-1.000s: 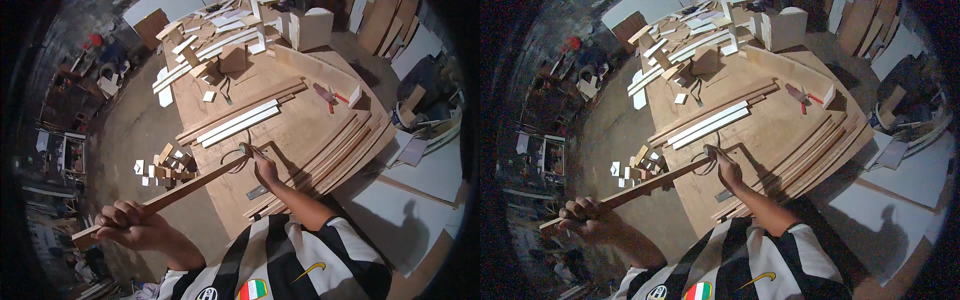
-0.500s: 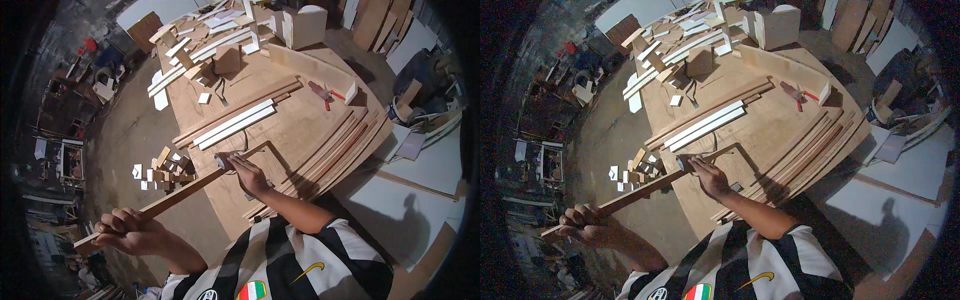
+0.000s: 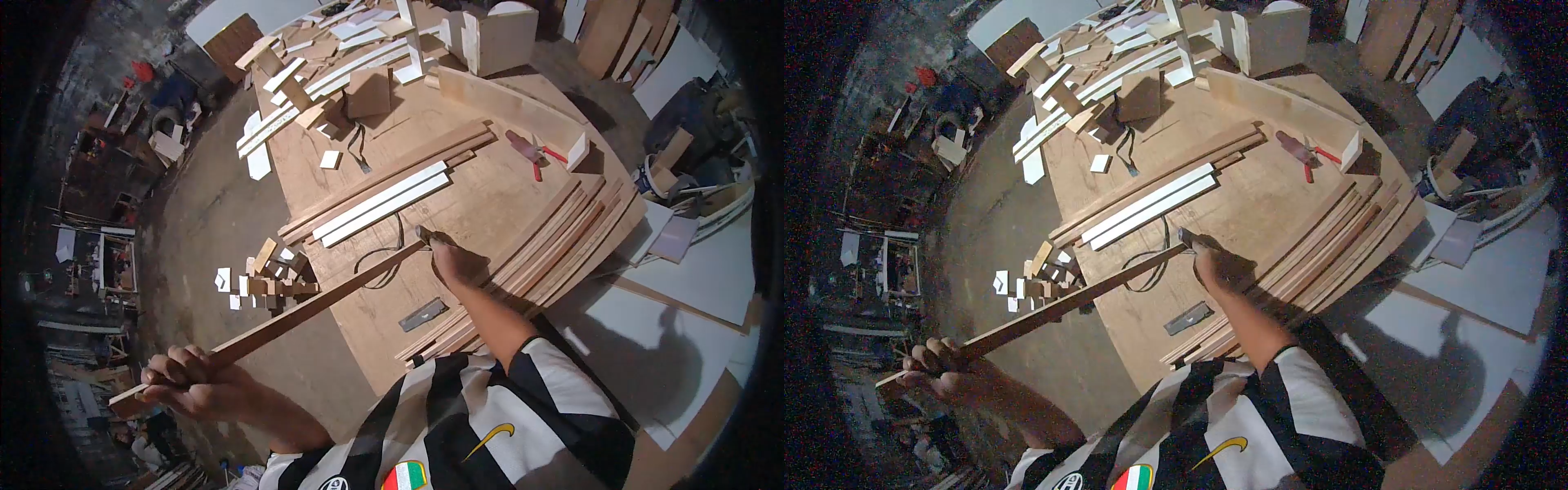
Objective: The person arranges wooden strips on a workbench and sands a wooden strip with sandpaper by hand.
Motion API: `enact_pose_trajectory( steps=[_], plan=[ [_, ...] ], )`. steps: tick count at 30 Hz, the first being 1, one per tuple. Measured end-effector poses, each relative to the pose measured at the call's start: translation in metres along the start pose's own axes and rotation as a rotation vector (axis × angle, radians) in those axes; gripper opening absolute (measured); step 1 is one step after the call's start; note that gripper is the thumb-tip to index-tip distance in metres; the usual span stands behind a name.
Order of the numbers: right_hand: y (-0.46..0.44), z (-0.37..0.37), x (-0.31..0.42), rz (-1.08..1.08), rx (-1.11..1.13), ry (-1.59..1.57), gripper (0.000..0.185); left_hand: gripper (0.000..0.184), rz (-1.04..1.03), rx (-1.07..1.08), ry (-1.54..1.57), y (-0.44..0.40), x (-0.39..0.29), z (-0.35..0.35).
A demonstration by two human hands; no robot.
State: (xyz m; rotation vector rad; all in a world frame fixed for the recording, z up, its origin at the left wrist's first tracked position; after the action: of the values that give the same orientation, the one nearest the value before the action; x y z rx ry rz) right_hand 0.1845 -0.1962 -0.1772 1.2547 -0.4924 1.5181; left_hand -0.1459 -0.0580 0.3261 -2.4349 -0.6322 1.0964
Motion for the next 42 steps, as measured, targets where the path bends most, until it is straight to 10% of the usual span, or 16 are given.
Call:
enact_pose_trajectory(
  steps=[2,4,6,8,10,14,19,35,42],
  plan=[
    [0.011,-0.01,0.013,0.337,-0.021,0.314,0.033,0.03,0.011,-0.005,0.009,-0.006,0.005,0.001],
    [0.066,0.015,0.086,0.854,-0.243,-0.013,0.033,0.03,-0.008,0.025,-0.024,-0.009,0.007,0.003],
    [0.061,0.009,0.084,0.866,-0.165,0.008,0.035,0.03,0.039,0.049,0.029,-0.01,0.013,-0.001],
    [-0.007,-0.014,0.018,0.164,0.095,-0.558,0.037,0.03,0.086,0.077,0.069,-0.008,0.013,-0.006],
    [0.003,0.026,0.052,0.44,-0.004,0.091,0.039,0.031,0.005,-0.023,-0.011,-0.011,0.01,-0.003],
    [0.011,-0.002,0.057,0.704,0.055,0.114,0.044,0.031,0.018,-0.029,-0.033,-0.018,0.014,0.007],
    [-0.048,-0.011,-0.004,0.244,0.144,0.436,0.045,0.031,0.021,0.024,-0.009,-0.018,0.015,0.004],
    [-0.013,0.006,0.03,0.39,0.284,0.336,0.042,0.033,-0.023,-0.128,-0.007,-0.024,0.008,0.048],
    [-0.009,0.005,0.043,0.514,0.051,0.197,0.041,0.027,0.127,0.158,0.134,-0.029,0.011,0.038]
  ],
)
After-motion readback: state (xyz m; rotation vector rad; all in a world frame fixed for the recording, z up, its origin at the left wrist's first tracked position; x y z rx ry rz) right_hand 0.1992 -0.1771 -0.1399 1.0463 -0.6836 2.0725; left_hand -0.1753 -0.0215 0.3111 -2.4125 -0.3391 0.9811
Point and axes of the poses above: each hand's wrist, its own y-axis away from the middle knuckle, its own z-axis out of the back of the hand, x = y × z, the point moved 9 cm from there along -y, towards the middle knuckle, and after that the axes turned 11 degrees about -x, right-handed, at the moved point
